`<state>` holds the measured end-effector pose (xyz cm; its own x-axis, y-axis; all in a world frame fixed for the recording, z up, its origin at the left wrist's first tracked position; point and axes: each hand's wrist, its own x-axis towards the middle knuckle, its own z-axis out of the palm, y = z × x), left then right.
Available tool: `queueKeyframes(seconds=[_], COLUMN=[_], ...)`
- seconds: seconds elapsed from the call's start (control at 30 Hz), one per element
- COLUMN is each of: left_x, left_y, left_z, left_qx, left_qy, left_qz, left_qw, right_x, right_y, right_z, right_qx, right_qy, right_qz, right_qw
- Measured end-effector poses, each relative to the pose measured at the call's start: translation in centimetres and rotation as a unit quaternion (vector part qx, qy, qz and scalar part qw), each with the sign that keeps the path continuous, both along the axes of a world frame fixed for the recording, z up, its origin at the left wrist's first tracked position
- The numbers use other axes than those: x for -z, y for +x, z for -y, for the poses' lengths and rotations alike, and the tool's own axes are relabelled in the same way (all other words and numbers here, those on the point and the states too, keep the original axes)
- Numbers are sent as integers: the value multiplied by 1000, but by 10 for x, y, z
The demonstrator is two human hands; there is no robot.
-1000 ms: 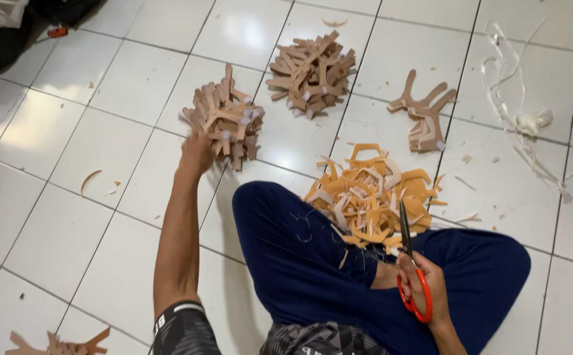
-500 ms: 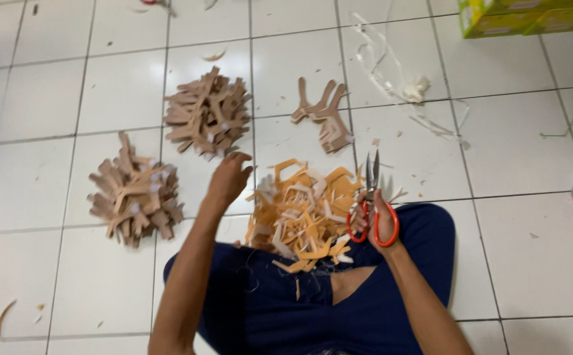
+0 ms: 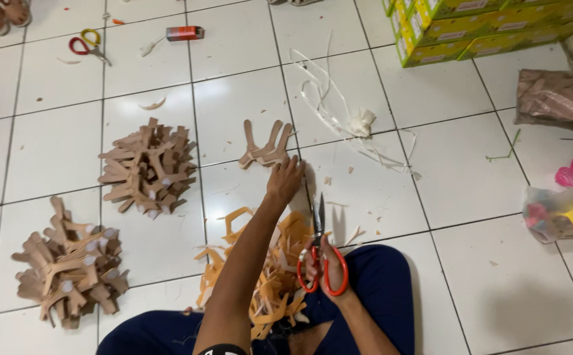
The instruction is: The person sits on a tiled floor and uses red-handled scissors to trim the edges of small light-brown wooden pieces. They pick up each piece, cut along its edges, and place the finished pieces into a pile on the floor. Trimmed scraps accumulate nearby.
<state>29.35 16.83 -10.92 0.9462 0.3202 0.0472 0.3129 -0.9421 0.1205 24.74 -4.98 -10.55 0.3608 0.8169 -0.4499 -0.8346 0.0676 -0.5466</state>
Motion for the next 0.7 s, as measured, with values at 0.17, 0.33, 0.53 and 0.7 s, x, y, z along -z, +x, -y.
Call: queueKeyframes(seconds=[0.17,0.33,0.53,0.7], left_x=[1,-7,-33,-69], left_y=[9,-6,-67,-137], left_z=[-8,-26,-18,27], left_qx=[62,133,-36,-102], left_qy=[123,91,-177,-238], left_qz=[-98,-124,206,299], left_qw=[986,979,962,919], right_x=[5,10,12,4], right_y=[1,0,-2,-14], right_z=[-2,-3,0,26], right_qx=[-11,-9,10,-61], right_qy=[0,-5,-30,39], right_qz=[-6,7,26,162], right_qw=[1000,1000,999,984])
